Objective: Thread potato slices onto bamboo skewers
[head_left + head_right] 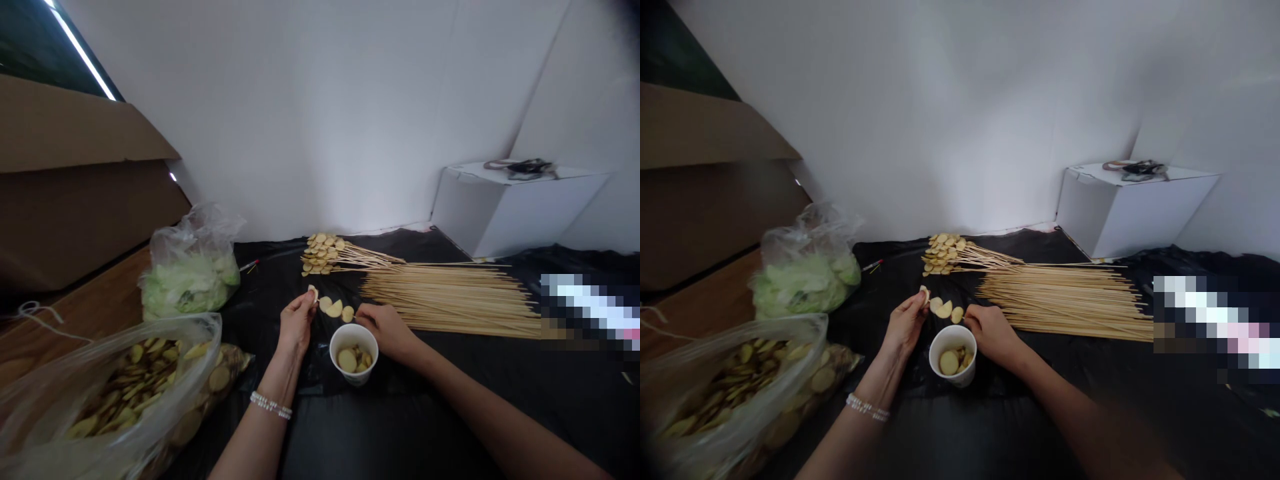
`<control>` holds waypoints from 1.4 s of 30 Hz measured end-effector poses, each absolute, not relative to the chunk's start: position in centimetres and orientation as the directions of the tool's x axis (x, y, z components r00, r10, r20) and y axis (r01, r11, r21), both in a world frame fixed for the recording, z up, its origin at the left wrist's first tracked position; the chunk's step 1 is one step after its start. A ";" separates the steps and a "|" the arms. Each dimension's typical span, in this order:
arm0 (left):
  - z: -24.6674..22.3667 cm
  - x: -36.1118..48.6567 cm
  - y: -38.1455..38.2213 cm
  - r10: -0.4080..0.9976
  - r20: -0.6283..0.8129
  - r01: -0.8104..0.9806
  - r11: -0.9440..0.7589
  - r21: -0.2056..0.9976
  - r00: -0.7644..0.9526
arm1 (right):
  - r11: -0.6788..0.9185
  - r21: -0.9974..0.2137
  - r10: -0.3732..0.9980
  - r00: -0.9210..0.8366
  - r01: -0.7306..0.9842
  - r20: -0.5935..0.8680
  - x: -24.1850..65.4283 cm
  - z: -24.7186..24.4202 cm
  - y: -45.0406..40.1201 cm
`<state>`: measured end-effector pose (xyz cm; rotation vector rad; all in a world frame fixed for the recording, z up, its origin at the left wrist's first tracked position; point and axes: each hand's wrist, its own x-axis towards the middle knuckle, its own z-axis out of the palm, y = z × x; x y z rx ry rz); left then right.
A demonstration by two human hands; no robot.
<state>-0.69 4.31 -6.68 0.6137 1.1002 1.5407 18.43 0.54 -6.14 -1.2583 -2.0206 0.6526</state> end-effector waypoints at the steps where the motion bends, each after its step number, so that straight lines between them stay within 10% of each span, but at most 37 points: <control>1: -6.7 -0.7 4.3 0.947 -0.169 -0.467 0.024 0.884 -0.272 | 0.418 -0.687 0.907 -0.311 0.594 0.284 18.4 -6.2 0.5; 42: -6.6 -0.1 4.0 0.940 -0.272 -0.575 0.108 0.811 -0.207 | 0.411 -0.740 0.910 -0.292 0.533 0.295 18.3 -6.1 0.4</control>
